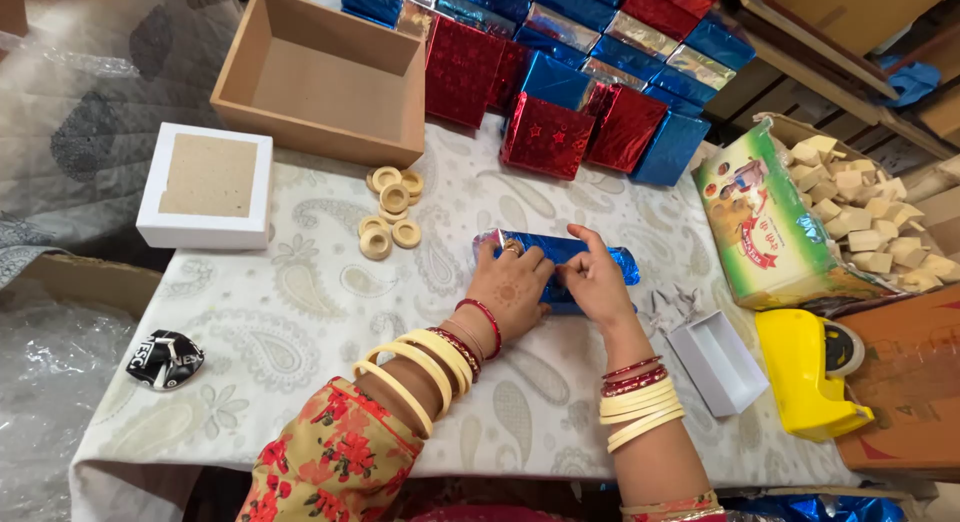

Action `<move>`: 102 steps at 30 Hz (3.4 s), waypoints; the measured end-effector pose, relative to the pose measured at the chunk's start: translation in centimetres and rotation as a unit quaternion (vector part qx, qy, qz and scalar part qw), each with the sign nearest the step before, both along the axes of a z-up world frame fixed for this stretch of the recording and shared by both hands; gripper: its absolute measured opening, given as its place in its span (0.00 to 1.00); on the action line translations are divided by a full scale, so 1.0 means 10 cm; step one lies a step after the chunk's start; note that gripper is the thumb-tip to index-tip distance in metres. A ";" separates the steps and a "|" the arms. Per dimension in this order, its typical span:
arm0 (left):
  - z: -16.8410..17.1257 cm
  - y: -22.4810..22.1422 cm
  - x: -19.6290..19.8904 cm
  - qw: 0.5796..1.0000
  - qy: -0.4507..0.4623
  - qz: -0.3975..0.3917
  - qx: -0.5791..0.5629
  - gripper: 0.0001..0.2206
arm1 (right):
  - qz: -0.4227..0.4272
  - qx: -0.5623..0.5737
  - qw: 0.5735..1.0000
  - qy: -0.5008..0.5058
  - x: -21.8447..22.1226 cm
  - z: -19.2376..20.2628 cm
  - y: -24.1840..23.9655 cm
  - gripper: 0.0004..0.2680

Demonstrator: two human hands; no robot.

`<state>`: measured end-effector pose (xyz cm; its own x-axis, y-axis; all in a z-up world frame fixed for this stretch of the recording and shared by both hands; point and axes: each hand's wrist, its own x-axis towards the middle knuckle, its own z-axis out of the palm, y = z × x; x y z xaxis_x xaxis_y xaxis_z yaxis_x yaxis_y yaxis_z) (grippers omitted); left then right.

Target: The recorder is seen cleaning and packaging small wooden or plastic products into boxes and wrapping them in blue foil.

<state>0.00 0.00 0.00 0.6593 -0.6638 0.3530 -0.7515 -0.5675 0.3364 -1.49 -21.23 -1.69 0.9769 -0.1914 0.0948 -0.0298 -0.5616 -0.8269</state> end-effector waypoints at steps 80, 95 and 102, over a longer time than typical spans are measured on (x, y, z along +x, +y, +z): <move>0.26 0.30 -0.15 0.863 -0.496 0.046 -0.087 0.02 | 0.217 0.675 0.703 0.047 -0.46 0.14 0.31 0.28; 0.17 0.01 -0.20 0.901 0.178 -0.015 -0.396 0.07 | 0.157 0.364 0.900 -0.181 -0.67 0.46 0.25 0.32; -0.09 -0.12 -0.14 0.709 0.457 -0.091 -0.530 0.11 | 0.191 0.312 0.913 -0.180 -0.62 0.45 0.34 0.36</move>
